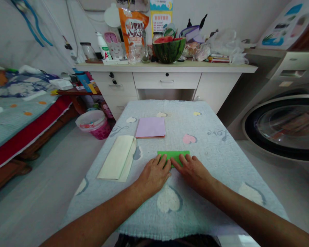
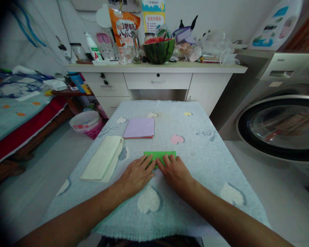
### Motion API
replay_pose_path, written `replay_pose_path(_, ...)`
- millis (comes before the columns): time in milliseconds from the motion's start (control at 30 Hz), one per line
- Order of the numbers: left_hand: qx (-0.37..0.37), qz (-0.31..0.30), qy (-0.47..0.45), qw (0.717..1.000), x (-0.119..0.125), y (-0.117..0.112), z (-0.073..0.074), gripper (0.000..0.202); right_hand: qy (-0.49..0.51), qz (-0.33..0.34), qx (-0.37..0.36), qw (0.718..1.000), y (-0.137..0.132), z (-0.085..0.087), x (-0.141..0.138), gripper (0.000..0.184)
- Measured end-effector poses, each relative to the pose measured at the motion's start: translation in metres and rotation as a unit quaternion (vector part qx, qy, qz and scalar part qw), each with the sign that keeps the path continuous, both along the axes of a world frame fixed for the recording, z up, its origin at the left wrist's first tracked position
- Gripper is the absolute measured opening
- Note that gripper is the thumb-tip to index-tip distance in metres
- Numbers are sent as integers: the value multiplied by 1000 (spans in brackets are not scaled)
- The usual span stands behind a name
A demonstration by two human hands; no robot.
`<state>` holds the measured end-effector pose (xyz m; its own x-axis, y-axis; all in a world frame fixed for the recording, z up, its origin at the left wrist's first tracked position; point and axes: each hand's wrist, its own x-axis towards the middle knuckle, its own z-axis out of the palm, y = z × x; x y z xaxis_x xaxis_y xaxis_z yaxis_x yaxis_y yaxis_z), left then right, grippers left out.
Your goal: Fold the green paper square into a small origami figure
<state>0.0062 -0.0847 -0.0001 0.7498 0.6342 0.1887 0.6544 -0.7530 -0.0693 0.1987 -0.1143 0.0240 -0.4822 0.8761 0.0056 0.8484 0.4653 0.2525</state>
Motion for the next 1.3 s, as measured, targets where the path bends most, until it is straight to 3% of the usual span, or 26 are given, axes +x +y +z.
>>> replay_pose_path(133, -15, -16, 3, 1000, -9, -1, 2, 50, -27, -3, 22, 999, -4, -4, -5, 40)
replay_pose_path(367, -72, -93, 11, 993, -46, 6, 1, 63, -87, -7, 45, 995, -10, -6, -15, 65)
replay_pose_path(500, -78, -109, 16, 991, -66, 8, 4, 58, -112, -7, 34, 993, -12, -9, -19, 74)
replay_pose_path(633, -76, -113, 9, 991, -73, 8, 5, 53, -77, -18, 12, 997, -13, -12, -21, 74)
replay_pose_path(767, -77, -109, -1, 991, -71, 8, 3, 50, 3, -20, -9, 1000, -15, -14, -17, 62)
replay_pose_path(967, -80, -107, -10, 991, -71, 8, 5, 49, 39, -17, -10, 999, -25, -18, 8, 57)
replay_pose_path(1300, -88, -110, -2, 990, -74, 10, -2, 50, -41, -30, 45, 998, -52, -16, 64, 63)
